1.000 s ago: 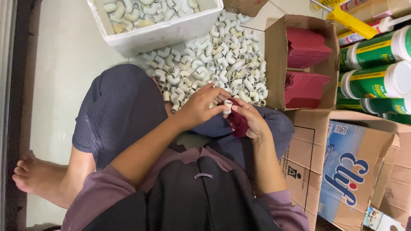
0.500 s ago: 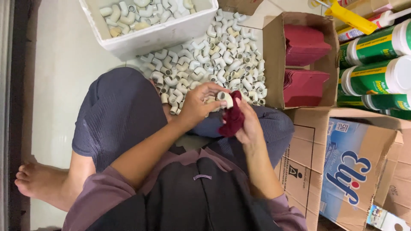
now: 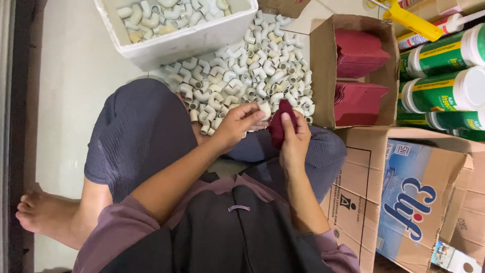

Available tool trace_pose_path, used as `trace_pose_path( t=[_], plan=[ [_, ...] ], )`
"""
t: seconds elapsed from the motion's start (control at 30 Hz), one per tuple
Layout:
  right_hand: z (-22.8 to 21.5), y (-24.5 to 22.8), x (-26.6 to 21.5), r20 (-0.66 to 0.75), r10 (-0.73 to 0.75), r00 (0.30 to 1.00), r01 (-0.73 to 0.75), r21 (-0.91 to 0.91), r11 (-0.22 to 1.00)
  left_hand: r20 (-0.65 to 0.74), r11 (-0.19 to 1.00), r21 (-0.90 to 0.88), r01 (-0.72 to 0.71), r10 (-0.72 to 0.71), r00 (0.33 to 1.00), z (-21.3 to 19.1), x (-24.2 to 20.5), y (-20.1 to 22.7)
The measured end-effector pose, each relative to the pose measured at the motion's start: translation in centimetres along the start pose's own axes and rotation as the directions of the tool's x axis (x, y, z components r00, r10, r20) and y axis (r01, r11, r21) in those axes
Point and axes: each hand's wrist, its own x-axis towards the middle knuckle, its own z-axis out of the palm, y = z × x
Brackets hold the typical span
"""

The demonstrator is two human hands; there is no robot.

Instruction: Cleaning small white plastic pipe fittings by wiping them individually with a red cloth.

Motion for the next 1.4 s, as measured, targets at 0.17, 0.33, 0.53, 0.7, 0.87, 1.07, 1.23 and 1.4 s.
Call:
trace_pose_path(
  t=[0.17, 0.33, 0.53, 0.7, 0.87, 1.07, 1.23, 1.4],
  plan=[
    [0.3, -1.9, -0.6, 0.330, -0.170, 0.928, 0.231, -0.155, 0.960, -0.035, 0.940, 0.291, -0.178, 0.197, 0.980, -0.4, -0.6, 2.0],
    [-0.3, -0.4, -0.7, 0.405, -0.172, 0.898, 0.302, -0.282, 0.911, -0.009, 0.738, 0.587, -0.332, 0.417, 0.909, -1.4, -0.4, 3.6],
    [0.5, -2.1, -1.6, 0.237, -0.343, 0.909, 0.411, -0.369, 0.834, 0.179, 0.359, 0.830, -0.428, 0.554, 0.813, -2.7, 0.1, 2.0],
    [0.9, 2.1, -1.0, 0.451, -0.329, 0.830, 0.558, -0.656, 0.508, 0.423, -0.057, 0.878, -0.475, 0.556, 0.715, -2.1, -0.8, -0.2],
    [-1.1, 3.9, 1.8, 0.295, 0.384, 0.875, -0.305, -0.280, 0.910, 0.424, 0.027, 0.845, -0.533, 0.572, 0.702, -1.3, -1.0, 0.8],
    [-4.6, 1.2, 5.3, 0.589, 0.489, 0.644, -0.750, 0.359, 0.556, 0.184, 0.081, 0.909, -0.409, 0.803, 0.567, -4.2, 3.3, 10.1],
    [-7.6, 4.5, 7.8, 0.576, 0.271, 0.771, -0.616, 0.566, 0.548, 0.001, 0.152, 0.962, -0.225, 0.825, 0.565, -8.0, 5.7, 15.3],
    [-8.7, 7.5, 9.4, 0.511, 0.270, 0.816, -0.578, 0.724, 0.376, -0.088, 0.186, 0.982, -0.033, 0.605, 0.791, -5.5, 6.9, 11.7]
  ],
)
